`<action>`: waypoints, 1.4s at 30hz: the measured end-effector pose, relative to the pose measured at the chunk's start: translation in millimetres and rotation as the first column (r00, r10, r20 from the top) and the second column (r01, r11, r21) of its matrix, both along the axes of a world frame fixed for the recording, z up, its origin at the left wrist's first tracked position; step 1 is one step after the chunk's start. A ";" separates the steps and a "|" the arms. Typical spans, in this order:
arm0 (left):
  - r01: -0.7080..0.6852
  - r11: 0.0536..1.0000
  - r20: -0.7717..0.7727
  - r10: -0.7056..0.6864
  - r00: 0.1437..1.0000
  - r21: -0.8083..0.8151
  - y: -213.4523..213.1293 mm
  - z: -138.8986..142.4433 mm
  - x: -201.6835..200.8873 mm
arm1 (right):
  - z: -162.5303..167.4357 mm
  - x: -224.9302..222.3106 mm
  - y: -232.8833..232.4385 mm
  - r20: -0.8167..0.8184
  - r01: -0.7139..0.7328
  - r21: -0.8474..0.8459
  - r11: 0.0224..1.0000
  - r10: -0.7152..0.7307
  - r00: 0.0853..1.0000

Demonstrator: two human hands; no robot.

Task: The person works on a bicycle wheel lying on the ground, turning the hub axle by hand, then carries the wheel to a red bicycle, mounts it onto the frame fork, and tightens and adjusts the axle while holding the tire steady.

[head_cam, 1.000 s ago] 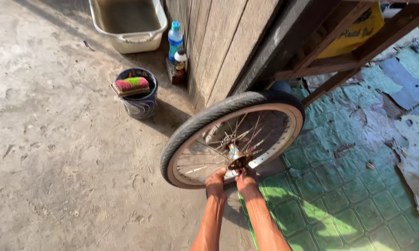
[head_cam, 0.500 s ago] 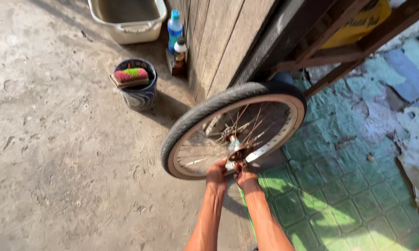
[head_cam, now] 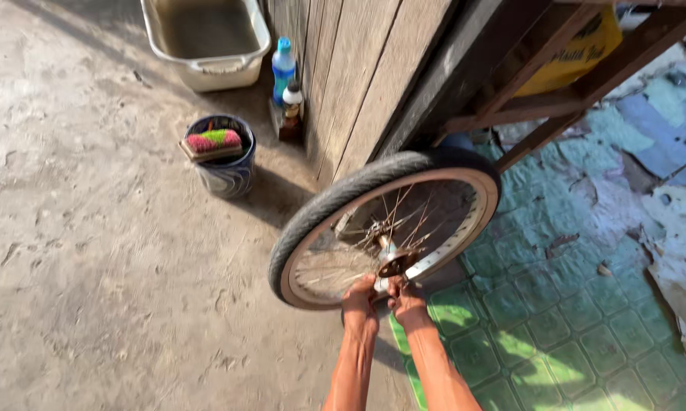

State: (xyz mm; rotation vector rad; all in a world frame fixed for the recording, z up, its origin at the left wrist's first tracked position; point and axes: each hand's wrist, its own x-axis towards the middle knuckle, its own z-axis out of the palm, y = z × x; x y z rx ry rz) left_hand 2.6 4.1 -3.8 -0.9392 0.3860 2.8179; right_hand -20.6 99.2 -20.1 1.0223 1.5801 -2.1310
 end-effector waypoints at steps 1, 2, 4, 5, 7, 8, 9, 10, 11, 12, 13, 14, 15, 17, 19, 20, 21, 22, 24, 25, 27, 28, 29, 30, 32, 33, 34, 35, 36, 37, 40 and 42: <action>-0.010 0.996 0.018 0.012 1.000 -0.085 0.9 -0.5 -0.9 | -0.7 -1.4 0.4 -0.026 0.087 -0.105 0.991 -0.090 0.996; -0.006 0.985 0.060 0.016 0.998 -0.170 1.8 -1.2 -1.8 | -1.7 -3.0 1.0 -0.017 0.183 -0.207 0.961 -0.190 0.982; 0.025 0.956 0.135 0.015 0.991 -0.293 2.3 -3.5 -1.6 | -4.5 -4.8 2.0 -0.041 0.243 -0.318 0.916 -0.270 0.962; 0.034 0.940 0.152 0.019 0.988 -0.338 1.4 -4.2 -1.2 | -5.8 -4.1 1.9 -0.068 0.218 -0.356 0.909 -0.258 0.964; 0.012 0.967 0.179 0.035 0.983 -0.255 -0.2 -5.4 -0.3 | -8.5 -3.5 0.7 -0.093 0.191 -0.349 0.917 -0.237 0.967; -0.017 0.992 0.181 0.040 0.983 -0.123 -0.5 -6.2 -0.9 | -10.0 -3.1 0.2 -0.098 0.182 -0.314 0.932 -0.223 0.970; -0.060 0.998 0.174 0.056 0.983 0.015 0.2 -6.3 -1.4 | -8.6 -1.7 -1.5 -0.096 0.161 -0.266 0.951 -0.192 0.977; -0.023 1.000 0.172 0.024 0.985 -0.007 1.0 -5.8 -3.0 | -10.1 -1.1 -2.1 -0.088 0.132 -0.219 0.967 -0.155 0.984; 0.017 0.999 0.158 -0.012 0.987 -0.034 2.1 -4.9 -6.0 | -10.7 -1.2 -2.2 -0.091 0.092 -0.180 0.979 -0.110 0.990; 0.045 0.997 0.147 -0.036 0.988 -0.058 3.5 -3.9 -7.9 | -10.1 -0.8 -3.1 -0.088 0.065 -0.161 0.985 -0.080 0.993; 0.001 0.993 0.152 0.017 0.988 -0.119 4.5 -3.6 -10.5 | -9.4 -1.3 -3.4 -0.090 0.080 -0.191 0.978 -0.099 0.991; -0.033 0.983 0.171 0.064 0.983 -0.180 5.2 -3.3 -12.7 | -8.9 -1.5 -4.1 -0.093 0.111 -0.222 0.969 -0.135 0.987; -0.064 0.969 0.199 0.113 0.973 -0.238 5.4 -0.9 -11.5 | -8.1 -3.0 -3.9 -0.098 0.150 -0.278 0.949 -0.183 0.978; -0.075 0.947 0.160 0.130 0.979 -0.313 6.6 -4.7 -7.4 | -7.0 -4.5 -3.9 -0.114 0.166 -0.339 0.926 -0.215 0.970; -0.089 0.972 0.063 0.105 0.992 -0.219 6.7 -4.0 -3.6 | -5.4 -6.4 -4.8 -0.131 0.160 -0.337 0.928 -0.215 0.968; -0.073 0.994 0.007 0.074 0.997 -0.085 7.7 -4.0 -2.7 | -5.6 -5.7 -5.2 -0.137 0.147 -0.307 0.940 -0.197 0.971; -0.057 0.997 -0.056 0.060 0.997 0.051 8.9 -3.6 -2.6 | -3.6 -7.1 -7.2 -0.140 0.111 -0.251 0.962 -0.149 0.979; -0.053 0.999 -0.013 0.053 0.998 -0.001 10.0 -2.8 -3.7 | -5.2 -5.6 -7.9 -0.130 0.060 -0.165 0.984 -0.083 0.988; -0.056 0.993 0.040 0.061 0.997 -0.103 12.5 0.1 -8.9 | -4.2 -5.5 -11.7 -0.063 -0.021 -0.014 1.000 0.020 0.998; -0.119 0.990 0.092 0.126 0.988 -0.074 13.8 0.7 -12.5 | -3.6 -6.3 -13.0 -0.093 0.107 -0.198 0.974 -0.127 0.988; -0.216 0.976 0.240 0.219 0.946 -0.037 16.6 1.4 -11.4 | -3.6 -4.8 -13.9 -0.130 0.162 -0.305 0.938 -0.210 0.969; -0.221 0.974 0.191 0.227 0.955 -0.057 18.1 -0.2 -7.5 | -4.0 -4.7 -14.1 -0.155 0.162 -0.299 0.940 -0.215 0.964; -0.227 0.971 0.121 0.235 0.965 -0.079 18.2 -2.2 -2.5 | -4.0 -3.4 -13.5 -0.186 0.155 -0.296 0.943 -0.216 0.958; -0.227 0.968 0.050 0.233 0.971 -0.104 17.9 -2.6 1.1 | -3.6 -4.3 -12.9 -0.224 0.153 -0.287 0.946 -0.221 0.949; -0.125 0.975 0.057 0.138 0.989 -0.186 17.3 -4.4 13.5 | -3.8 -5.0 -10.5 -0.409 -0.051 0.200 0.978 0.131 0.903; -0.068 0.972 0.064 0.085 0.994 -0.224 16.5 -4.3 16.2 | -1.7 -8.9 -10.0 -0.394 -0.135 0.492 0.860 0.358 0.847; -0.028 0.966 0.047 0.042 0.998 -0.259 15.3 -3.6 20.0 | -1.9 -9.4 -8.9 -0.427 -0.099 0.324 0.941 0.238 0.873; -0.006 0.954 -0.003 0.005 1.000 -0.298 12.8 -2.6 10.5 | -0.8 -16.0 -8.5 -0.468 -0.058 0.143 0.988 0.119 0.876; 0.011 0.939 -0.055 -0.032 0.998 -0.344 10.6 -1.4 4.6 | 1.1 -21.1 -9.1 -0.487 -0.024 -0.049 0.999 -0.002 0.873; -0.055 0.962 -0.032 0.048 0.998 -0.269 9.1 -1.7 2.6 | 1.4 -20.0 -7.9 -0.451 0.016 -0.236 0.972 -0.123 0.884; -0.108 0.979 0.142 0.133 0.981 -0.171 4.6 -4.4 -1.1 | 3.7 -17.1 -8.5 -0.255 0.110 -0.329 0.938 -0.200 0.946; -0.004 0.962 0.160 0.049 0.986 -0.272 2.4 -7.9 2.3 | -0.5 -8.3 -5.9 -0.224 0.112 -0.360 0.926 -0.202 0.953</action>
